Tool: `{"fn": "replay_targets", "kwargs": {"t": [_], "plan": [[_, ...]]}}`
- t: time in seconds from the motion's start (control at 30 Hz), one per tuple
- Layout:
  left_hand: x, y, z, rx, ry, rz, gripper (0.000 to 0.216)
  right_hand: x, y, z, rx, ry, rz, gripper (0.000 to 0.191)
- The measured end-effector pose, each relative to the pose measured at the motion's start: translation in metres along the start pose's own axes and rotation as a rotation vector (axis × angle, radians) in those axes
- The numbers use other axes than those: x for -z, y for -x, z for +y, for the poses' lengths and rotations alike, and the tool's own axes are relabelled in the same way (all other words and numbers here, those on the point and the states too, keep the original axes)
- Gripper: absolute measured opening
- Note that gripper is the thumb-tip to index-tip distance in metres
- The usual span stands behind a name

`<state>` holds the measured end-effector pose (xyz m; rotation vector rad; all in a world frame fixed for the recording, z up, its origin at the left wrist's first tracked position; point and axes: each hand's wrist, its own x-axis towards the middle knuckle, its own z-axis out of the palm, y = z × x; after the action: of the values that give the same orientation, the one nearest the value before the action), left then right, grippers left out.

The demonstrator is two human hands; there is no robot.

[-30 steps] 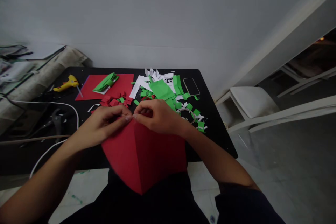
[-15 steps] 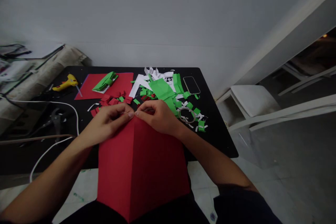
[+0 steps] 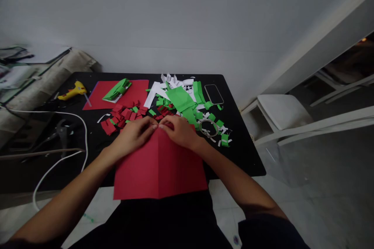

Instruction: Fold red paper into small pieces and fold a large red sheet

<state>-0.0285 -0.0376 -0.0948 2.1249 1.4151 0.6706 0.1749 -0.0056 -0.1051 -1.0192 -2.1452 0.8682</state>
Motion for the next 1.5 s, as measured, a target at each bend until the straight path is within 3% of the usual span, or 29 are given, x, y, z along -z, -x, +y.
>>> {"fn": "replay_targets", "kwargs": {"t": [0.1, 0.2, 0.33, 0.53, 0.77, 1.5], "plan": [[-0.027, 0.002, -0.025, -0.087, -0.125, 0.056, 0.020, -0.023, 0.019, 0.023, 0.077, 0.183, 0.077, 0.030], [-0.044, 0.018, -0.037, -0.086, -0.163, 0.077, 0.023, -0.042, 0.048, 0.034, 0.110, 0.297, -0.010, 0.041], [-0.046, 0.056, -0.033, -0.125, -0.249, 0.044, 0.033, -0.051, 0.077, 0.031, 0.071, 0.385, -0.115, 0.047], [-0.054, 0.091, -0.035, -0.126, -0.374, -0.070, 0.055, -0.051, 0.085, 0.023, 0.066, 0.456, -0.136, 0.049], [-0.067, 0.096, -0.036, -0.089, -0.472, -0.067, 0.067, -0.054, 0.090, 0.018, 0.035, 0.499, -0.150, 0.052], [-0.071, 0.100, -0.031, -0.053, -0.479, -0.009, 0.062, -0.056, 0.092, 0.019, 0.028, 0.527, -0.134, 0.051]]}}
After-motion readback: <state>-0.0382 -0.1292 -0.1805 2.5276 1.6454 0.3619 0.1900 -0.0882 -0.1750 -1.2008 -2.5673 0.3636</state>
